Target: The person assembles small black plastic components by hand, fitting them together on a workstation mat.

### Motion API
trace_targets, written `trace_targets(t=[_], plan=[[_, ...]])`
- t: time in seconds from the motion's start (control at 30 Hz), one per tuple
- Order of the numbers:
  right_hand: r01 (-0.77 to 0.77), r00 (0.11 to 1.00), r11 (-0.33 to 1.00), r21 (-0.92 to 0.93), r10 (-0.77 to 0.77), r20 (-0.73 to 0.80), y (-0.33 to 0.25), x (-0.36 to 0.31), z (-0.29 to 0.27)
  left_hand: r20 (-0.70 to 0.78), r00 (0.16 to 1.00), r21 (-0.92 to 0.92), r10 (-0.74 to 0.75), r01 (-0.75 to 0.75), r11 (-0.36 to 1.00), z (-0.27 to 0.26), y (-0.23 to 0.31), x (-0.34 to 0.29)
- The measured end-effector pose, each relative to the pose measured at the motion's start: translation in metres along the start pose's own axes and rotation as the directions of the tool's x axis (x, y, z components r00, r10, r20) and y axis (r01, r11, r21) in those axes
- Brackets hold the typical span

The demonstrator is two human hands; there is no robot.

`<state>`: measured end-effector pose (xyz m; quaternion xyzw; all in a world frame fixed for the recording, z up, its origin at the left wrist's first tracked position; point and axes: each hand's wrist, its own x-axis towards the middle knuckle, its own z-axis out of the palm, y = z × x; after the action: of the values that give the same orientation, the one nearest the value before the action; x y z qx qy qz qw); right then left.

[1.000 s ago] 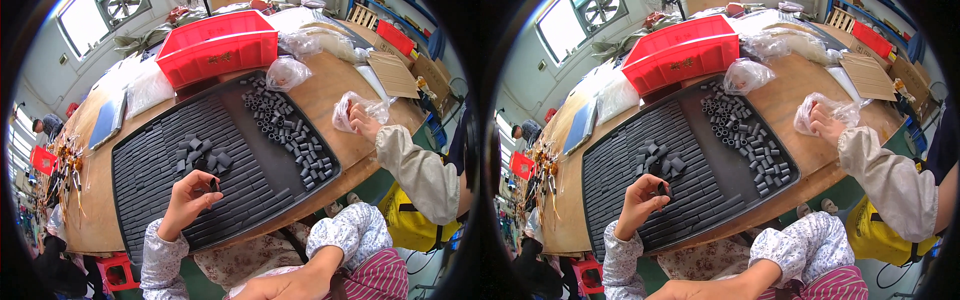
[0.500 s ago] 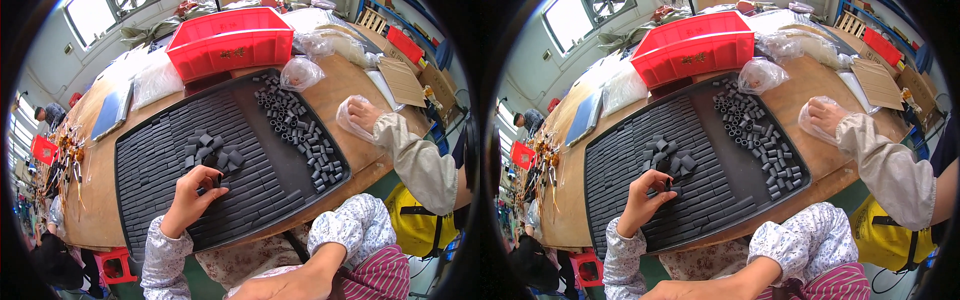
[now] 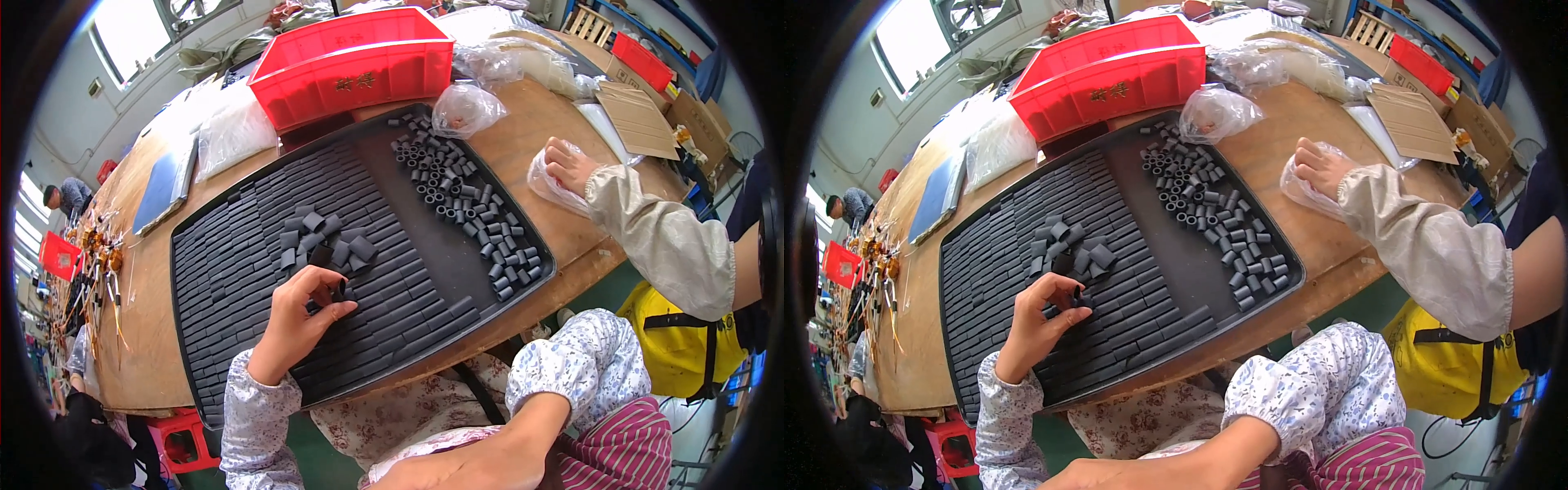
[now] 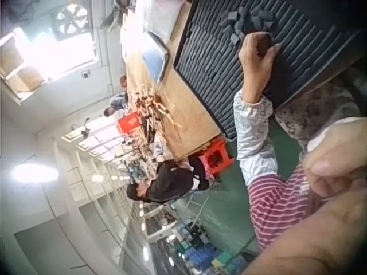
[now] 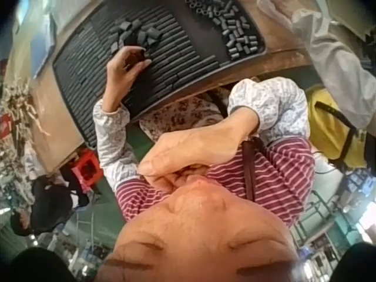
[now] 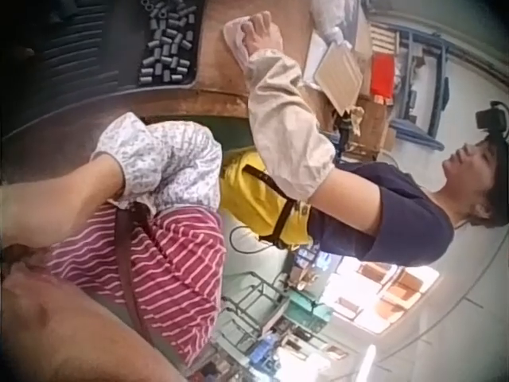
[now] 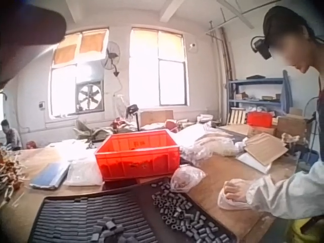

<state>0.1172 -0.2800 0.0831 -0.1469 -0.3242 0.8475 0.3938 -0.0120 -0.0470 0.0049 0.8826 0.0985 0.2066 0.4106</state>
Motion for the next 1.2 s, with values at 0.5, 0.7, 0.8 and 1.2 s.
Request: trace_targets(t=[0.5, 0.7, 0.8, 1.2], plan=[[0.842, 0.303, 0.507, 0.185, -0.16, -0.939, -0.15, -0.308, -0.113, -0.004, 0.999, -0.019, -0.045, 0.045, 0.999, 0.0, -0.001, 0.002], [0.725, 0.251, 0.688, 0.038, -0.212, -0.945, -0.144, -0.272, -0.07, 0.002, 0.998, 0.013, -0.068, 0.068, 0.998, -0.002, 0.001, 0.001], [0.622, 0.237, 0.782, -0.052, -0.251, -0.939, -0.138, -0.264, -0.073, 0.004, 0.998, 0.015, -0.056, 0.056, 0.998, -0.001, 0.0, 0.0], [0.882, 0.165, 0.456, -0.123, -0.543, -0.823, -0.168, -0.338, -0.074, 0.012, 0.997, 0.015, -0.074, 0.074, 0.997, 0.0, -0.002, 0.001]])
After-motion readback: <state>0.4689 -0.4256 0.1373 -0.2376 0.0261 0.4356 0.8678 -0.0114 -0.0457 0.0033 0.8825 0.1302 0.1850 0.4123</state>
